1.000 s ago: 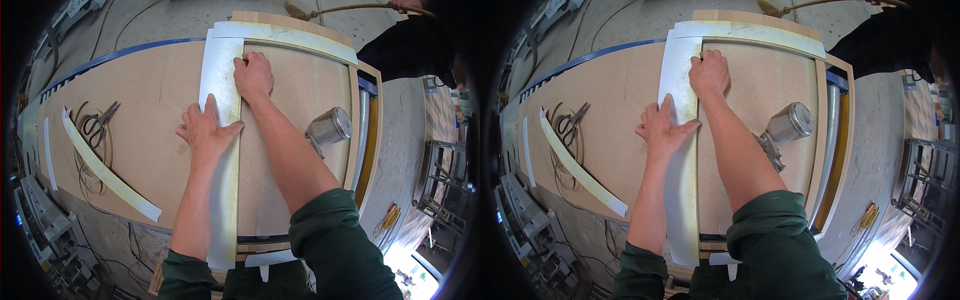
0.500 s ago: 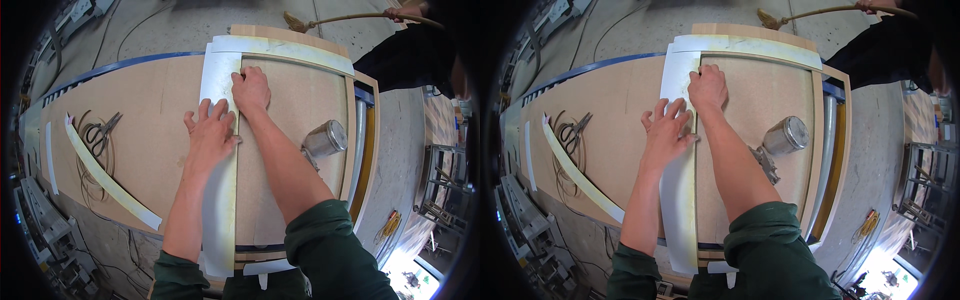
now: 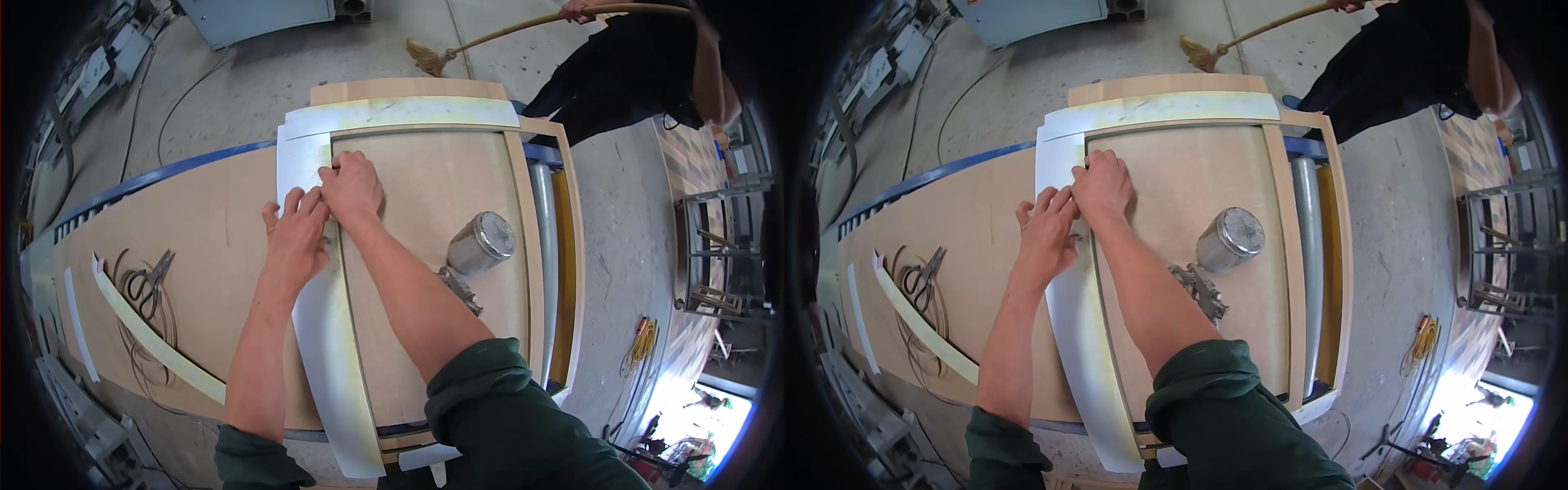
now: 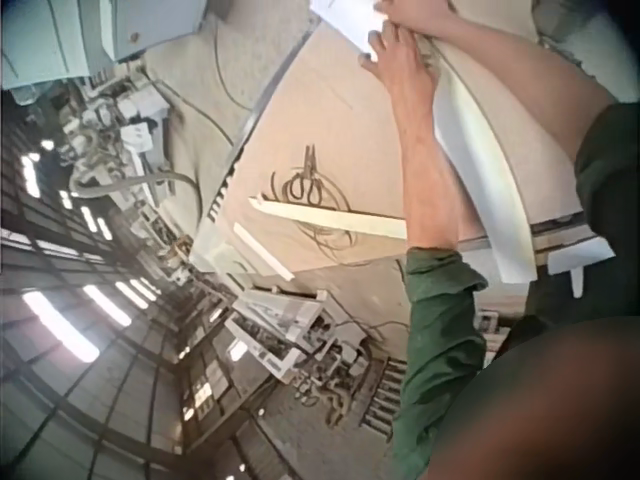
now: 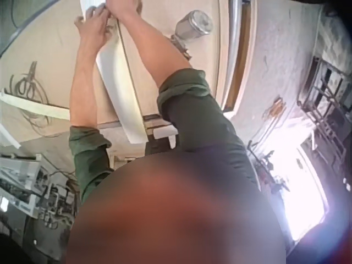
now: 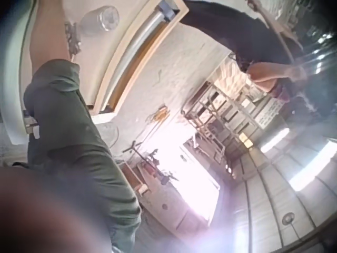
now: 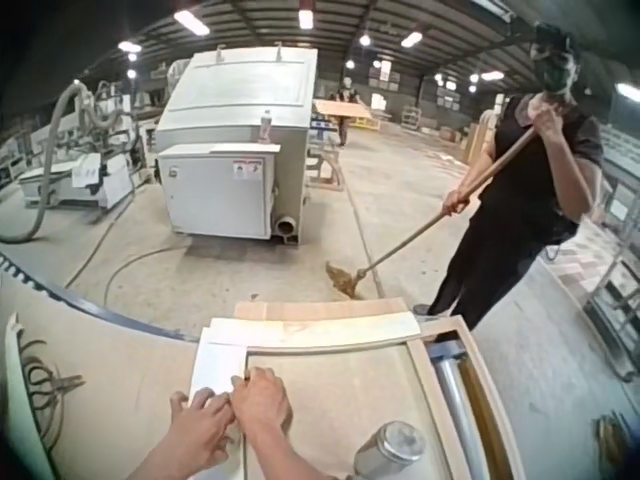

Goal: Spray painting a wooden frame and applying protective masking tape.

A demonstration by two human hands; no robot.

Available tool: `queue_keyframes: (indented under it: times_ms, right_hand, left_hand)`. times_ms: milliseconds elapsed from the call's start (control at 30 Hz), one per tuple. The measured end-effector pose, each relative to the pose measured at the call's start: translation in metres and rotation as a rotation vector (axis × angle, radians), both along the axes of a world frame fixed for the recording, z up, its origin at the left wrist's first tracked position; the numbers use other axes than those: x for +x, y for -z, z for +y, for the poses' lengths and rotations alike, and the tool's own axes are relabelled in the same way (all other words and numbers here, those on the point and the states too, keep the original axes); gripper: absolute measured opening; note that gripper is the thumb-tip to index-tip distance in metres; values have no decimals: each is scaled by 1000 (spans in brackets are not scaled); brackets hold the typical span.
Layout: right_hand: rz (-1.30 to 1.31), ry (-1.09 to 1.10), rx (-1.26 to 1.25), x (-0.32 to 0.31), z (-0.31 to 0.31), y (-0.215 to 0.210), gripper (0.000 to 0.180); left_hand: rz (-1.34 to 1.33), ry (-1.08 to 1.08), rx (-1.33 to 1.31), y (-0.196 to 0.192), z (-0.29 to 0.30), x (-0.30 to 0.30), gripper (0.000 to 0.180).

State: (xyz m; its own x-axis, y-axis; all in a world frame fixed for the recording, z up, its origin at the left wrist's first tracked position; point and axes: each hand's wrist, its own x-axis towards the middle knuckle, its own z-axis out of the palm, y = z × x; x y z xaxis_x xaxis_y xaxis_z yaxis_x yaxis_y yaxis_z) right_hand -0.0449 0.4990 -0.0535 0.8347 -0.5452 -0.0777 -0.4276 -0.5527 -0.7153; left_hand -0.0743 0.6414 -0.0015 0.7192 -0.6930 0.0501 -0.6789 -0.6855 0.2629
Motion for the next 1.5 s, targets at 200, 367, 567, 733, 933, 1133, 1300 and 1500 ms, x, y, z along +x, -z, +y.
queue_keyframes:
  times_ms: [200, 367, 567, 733, 933, 1133, 1300, 1500]
  right_hand:
    - [104, -6, 91, 8, -5, -13, 30]
    - [153, -124, 203, 28, -51, -4, 27]
    - [61, -463, -691, 42, -121, -55, 45]
    - [97, -610, -705, 41, -155, -55, 51]
    - [246, -679, -507, 53, -174, -41, 39]
    - [174, -665, -555, 52, -168, -35, 32]
    - [153, -609, -547, 47, -158, -43, 31]
    - [219, -572, -558, 46, -156, -45, 30]
  left_hand:
    - [0, -27, 90, -1, -3, 5, 64]
    - [12, 1, 130, 5, -17, 9, 51]
    - [42, -35, 243, -13, -15, 10, 47]
    - [52, -37, 236, -8, -16, 9, 46]
    - [71, -37, 243, -11, -19, 9, 45]
    - [60, -46, 233, -12, -17, 10, 43]
    - [48, -45, 227, -11, -17, 8, 42]
    - [34, -36, 158, -11, -20, 6, 45]
